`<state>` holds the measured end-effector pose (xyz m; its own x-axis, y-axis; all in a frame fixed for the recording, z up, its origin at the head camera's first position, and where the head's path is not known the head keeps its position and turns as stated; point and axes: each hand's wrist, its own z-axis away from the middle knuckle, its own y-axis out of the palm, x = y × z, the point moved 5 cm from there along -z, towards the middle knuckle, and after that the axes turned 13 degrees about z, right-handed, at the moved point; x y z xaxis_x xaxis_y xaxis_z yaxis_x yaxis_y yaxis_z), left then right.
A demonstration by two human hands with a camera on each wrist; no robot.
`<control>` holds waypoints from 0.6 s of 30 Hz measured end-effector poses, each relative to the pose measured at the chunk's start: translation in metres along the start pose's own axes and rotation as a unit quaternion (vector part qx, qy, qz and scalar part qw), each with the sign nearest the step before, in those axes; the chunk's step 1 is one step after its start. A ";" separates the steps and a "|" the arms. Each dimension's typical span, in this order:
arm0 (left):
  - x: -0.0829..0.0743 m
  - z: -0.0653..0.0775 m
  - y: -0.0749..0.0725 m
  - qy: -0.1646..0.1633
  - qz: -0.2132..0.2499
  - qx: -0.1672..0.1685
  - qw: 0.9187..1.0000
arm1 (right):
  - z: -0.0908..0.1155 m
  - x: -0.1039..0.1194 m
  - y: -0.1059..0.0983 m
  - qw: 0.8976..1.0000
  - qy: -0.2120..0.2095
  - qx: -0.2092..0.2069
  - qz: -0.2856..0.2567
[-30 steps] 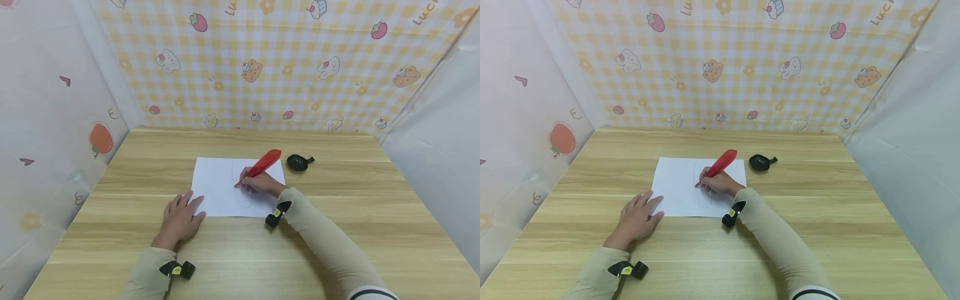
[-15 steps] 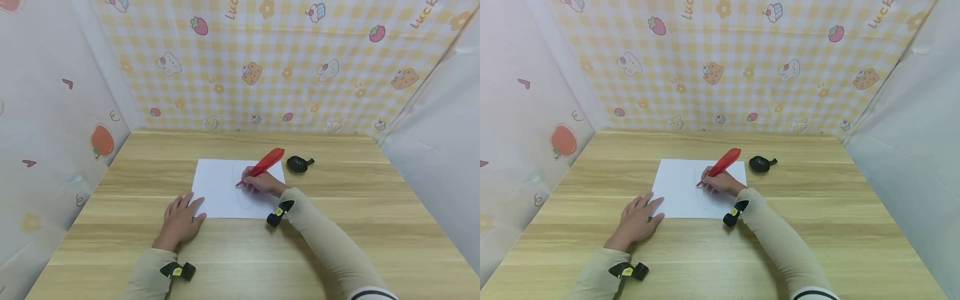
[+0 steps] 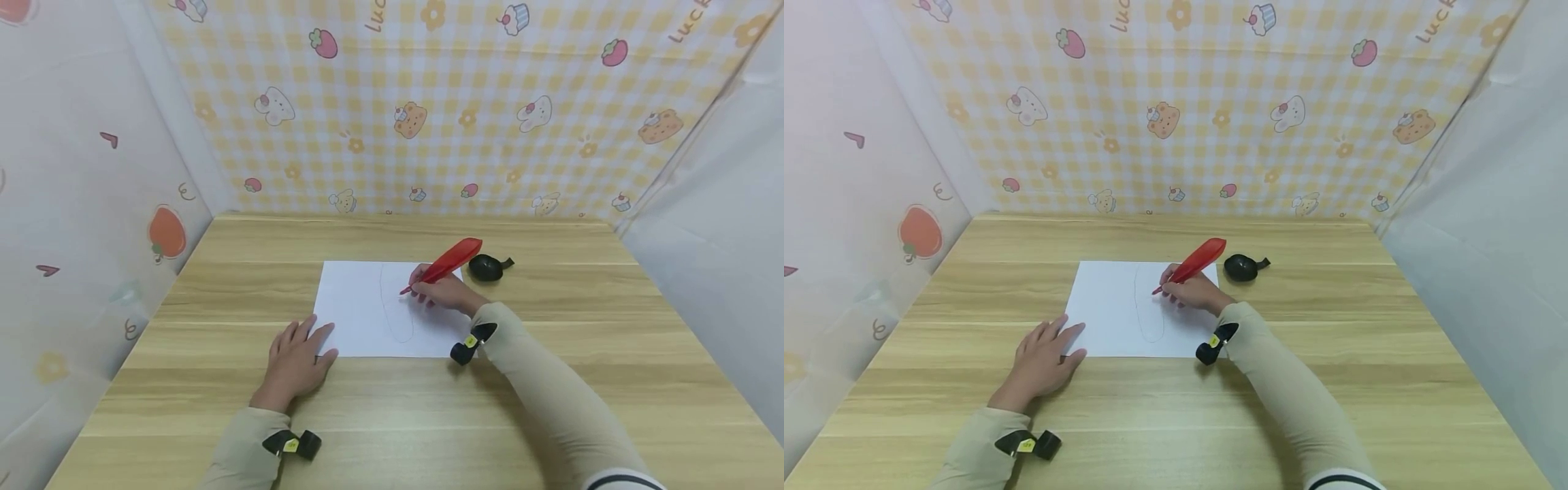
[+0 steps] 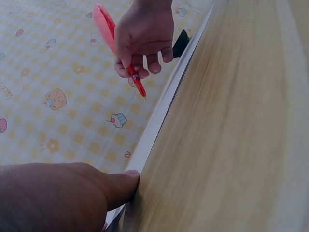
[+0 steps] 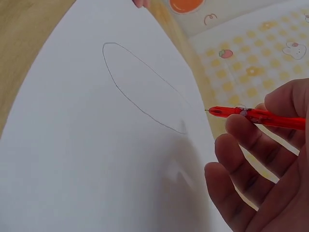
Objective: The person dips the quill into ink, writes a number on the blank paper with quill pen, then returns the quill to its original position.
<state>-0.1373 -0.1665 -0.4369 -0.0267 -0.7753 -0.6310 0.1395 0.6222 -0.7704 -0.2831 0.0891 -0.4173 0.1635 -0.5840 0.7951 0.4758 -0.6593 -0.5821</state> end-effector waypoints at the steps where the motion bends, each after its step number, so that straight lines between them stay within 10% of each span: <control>1: 0.000 0.000 0.000 0.000 -0.001 -0.001 1.000 | 0.001 -0.001 -0.002 1.000 -0.002 -0.002 0.003; 18: -0.001 0.002 -0.001 0.006 0.004 0.001 1.000 | 0.019 -0.018 -0.034 0.998 0.020 -0.044 0.051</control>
<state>-0.1358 -0.1662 -0.4355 -0.0365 -0.7690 -0.6382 0.1410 0.6282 -0.7651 -0.2856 0.1312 -0.4082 0.1708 -0.6672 0.7250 0.3814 -0.6337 -0.6731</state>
